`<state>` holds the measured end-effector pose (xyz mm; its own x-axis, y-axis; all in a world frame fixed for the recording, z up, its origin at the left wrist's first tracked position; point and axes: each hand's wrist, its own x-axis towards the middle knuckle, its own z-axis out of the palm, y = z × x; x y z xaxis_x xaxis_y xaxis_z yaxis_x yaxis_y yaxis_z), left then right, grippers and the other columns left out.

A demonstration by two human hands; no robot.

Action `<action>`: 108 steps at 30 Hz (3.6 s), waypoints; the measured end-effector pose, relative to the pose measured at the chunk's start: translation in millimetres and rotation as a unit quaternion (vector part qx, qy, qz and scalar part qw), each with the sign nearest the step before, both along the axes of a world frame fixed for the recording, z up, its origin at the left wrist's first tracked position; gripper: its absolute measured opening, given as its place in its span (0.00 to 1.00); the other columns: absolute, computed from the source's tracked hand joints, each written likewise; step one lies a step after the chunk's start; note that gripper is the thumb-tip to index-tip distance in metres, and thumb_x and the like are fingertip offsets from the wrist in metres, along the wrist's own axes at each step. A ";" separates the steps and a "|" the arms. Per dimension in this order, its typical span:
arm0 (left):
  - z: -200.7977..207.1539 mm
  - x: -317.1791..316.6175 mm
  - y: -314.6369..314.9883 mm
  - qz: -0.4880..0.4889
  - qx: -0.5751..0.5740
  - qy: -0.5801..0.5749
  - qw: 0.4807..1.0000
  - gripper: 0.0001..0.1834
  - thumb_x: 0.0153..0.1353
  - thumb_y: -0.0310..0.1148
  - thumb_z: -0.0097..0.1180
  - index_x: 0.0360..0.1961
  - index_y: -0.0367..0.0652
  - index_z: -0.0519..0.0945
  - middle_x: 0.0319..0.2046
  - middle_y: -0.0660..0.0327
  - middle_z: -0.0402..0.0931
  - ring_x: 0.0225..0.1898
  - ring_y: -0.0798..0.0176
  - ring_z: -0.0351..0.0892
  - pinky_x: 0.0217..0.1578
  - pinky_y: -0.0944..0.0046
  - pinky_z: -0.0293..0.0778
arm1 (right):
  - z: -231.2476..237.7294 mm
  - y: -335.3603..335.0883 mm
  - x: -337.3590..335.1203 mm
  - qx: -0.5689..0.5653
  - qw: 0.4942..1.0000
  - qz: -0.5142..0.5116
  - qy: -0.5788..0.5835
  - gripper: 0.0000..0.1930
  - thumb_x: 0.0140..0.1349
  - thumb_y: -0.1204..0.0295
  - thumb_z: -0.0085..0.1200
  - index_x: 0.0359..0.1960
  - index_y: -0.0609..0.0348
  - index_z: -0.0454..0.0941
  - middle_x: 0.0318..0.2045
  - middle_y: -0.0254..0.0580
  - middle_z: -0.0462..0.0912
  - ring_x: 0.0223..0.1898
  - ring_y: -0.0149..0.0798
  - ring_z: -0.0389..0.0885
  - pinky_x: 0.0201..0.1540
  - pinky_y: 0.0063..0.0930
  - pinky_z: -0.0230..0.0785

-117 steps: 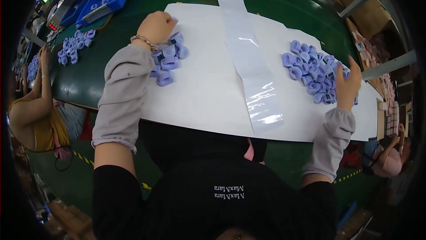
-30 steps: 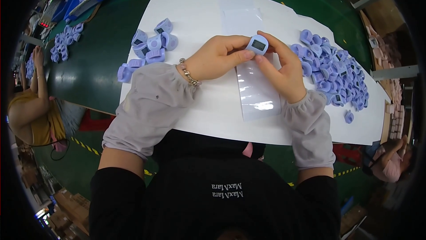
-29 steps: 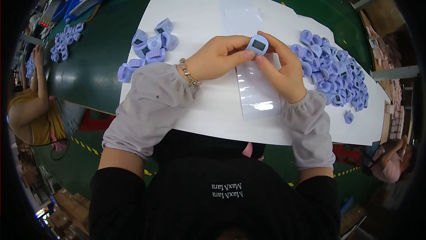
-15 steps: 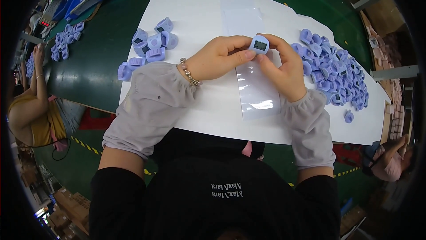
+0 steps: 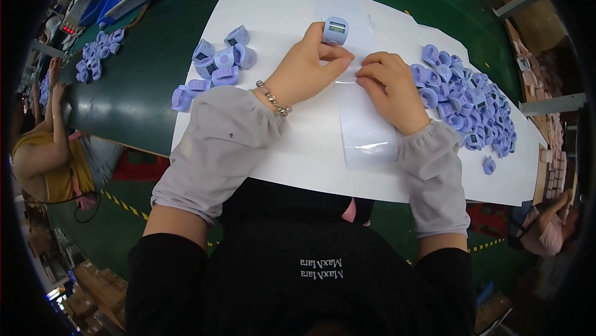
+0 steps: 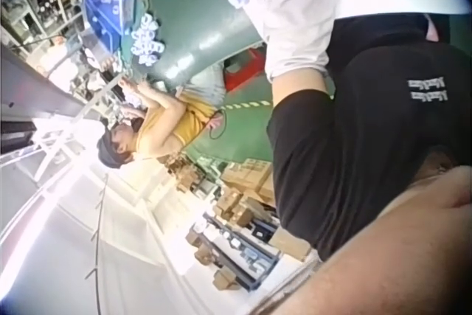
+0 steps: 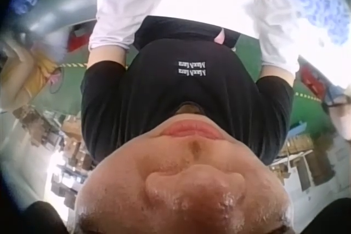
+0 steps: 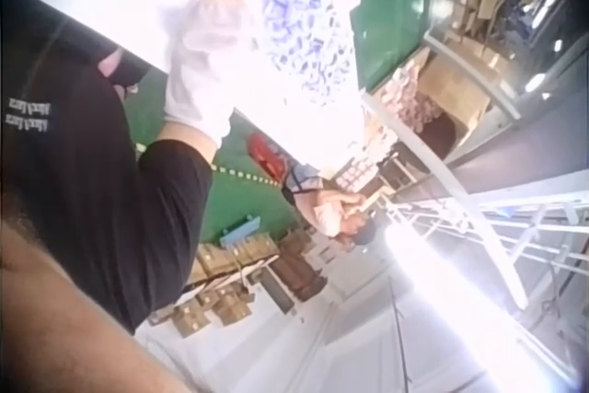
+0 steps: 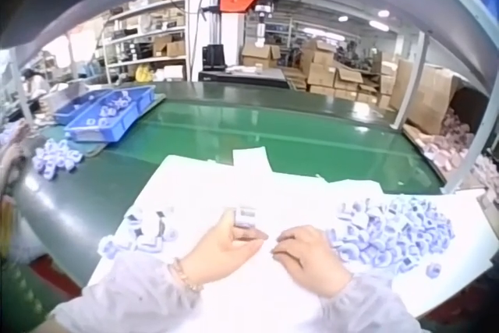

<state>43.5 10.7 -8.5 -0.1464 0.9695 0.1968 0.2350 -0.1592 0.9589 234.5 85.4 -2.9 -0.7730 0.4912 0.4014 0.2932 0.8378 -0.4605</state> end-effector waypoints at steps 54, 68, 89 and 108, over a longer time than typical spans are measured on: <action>9.5 -7.9 -12.1 -0.039 -0.016 -0.203 0.978 0.17 0.57 0.29 0.60 0.47 0.36 0.74 0.37 0.63 0.77 0.40 0.73 0.75 0.45 0.71 0.72 | 0.1 -12.5 -8.6 -0.116 0.983 -0.054 0.128 0.09 0.62 0.77 0.51 0.44 0.63 0.76 0.37 0.38 0.78 0.36 0.29 0.73 0.44 0.21 0.64; 6.8 -6.9 -8.0 -0.038 -0.080 -0.256 0.963 0.14 0.58 0.26 0.58 0.45 0.36 0.74 0.33 0.63 0.78 0.34 0.74 0.76 0.37 0.73 0.72 | 12.6 -26.1 -20.2 0.288 0.955 -0.064 0.037 0.09 0.51 0.79 0.60 0.36 0.61 0.81 0.28 0.36 0.78 0.31 0.33 0.74 0.38 0.28 0.63; 1.1 -1.3 -14.1 -0.136 0.015 -0.033 0.990 0.16 0.63 0.29 0.52 0.51 0.35 0.73 0.38 0.62 0.77 0.39 0.71 0.74 0.43 0.71 0.71 | 16.6 -22.3 -6.4 -0.253 0.940 -0.001 0.228 0.06 0.52 0.83 0.56 0.31 0.64 0.73 0.45 0.43 0.72 0.47 0.35 0.70 0.54 0.27 0.59; 1.0 -2.4 -14.8 -0.175 -0.014 0.001 0.984 0.18 0.64 0.31 0.51 0.53 0.36 0.72 0.38 0.62 0.76 0.38 0.71 0.72 0.41 0.70 0.69 | 16.3 -22.8 -5.8 -0.243 0.948 0.004 0.206 0.06 0.51 0.83 0.57 0.30 0.64 0.73 0.40 0.41 0.73 0.43 0.34 0.71 0.49 0.24 0.62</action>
